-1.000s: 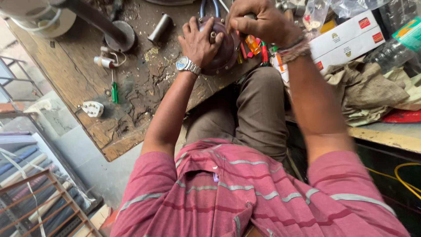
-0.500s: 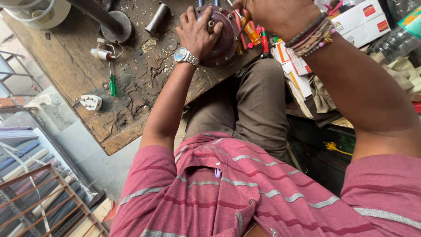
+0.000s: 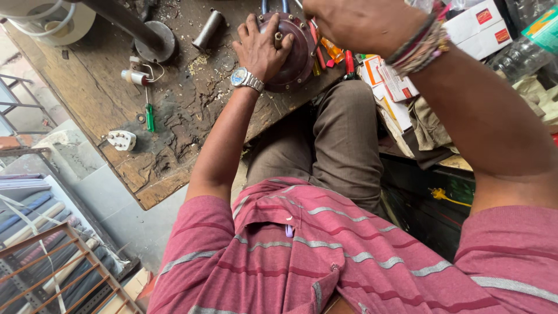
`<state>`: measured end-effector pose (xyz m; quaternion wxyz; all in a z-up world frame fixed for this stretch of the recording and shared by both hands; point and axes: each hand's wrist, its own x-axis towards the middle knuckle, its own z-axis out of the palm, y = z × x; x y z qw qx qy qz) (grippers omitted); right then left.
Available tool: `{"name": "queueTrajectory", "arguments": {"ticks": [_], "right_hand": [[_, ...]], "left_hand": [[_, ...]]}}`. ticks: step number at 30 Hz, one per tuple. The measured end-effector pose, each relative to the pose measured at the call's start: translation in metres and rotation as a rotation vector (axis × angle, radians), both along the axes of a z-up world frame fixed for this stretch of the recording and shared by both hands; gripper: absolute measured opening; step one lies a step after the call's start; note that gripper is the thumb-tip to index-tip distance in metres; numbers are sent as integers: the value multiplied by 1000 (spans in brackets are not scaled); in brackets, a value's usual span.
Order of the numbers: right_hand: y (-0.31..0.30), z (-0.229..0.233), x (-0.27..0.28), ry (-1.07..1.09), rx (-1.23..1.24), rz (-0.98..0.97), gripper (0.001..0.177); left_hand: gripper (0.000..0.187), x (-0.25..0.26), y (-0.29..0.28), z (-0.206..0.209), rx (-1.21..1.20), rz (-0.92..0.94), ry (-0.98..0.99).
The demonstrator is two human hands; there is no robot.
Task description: The person uses a screwdriver to tighten screws on a circular brown electrical component held on a workbench. The person repeatedly adjusts the component and uses the screwdriver to secure fasteners around its perimeter.
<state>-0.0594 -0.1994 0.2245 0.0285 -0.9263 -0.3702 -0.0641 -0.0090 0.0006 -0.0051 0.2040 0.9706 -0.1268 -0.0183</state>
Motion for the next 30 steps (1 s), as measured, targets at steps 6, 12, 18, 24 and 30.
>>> {"name": "queueTrajectory", "arguments": {"ticks": [6, 12, 18, 24, 30], "right_hand": [[-1, 7, -8, 121, -73, -181, 28], [-6, -3, -30, -97, -180, -47, 14], [-46, -49, -48, 10, -526, -396, 16], [-102, -107, -49, 324, -38, -637, 43], [-73, -204, -13, 55, 306, -681, 46]], "left_hand": [[67, 1, 1, -3, 6, -2, 8], [66, 1, 1, -10, 3, 9, -29], [71, -6, 0, 7, 56, 7, -45], [104, -1, 7, 60, 273, 30, 410], [88, 15, 5, 32, 344, -135, -146]]}}
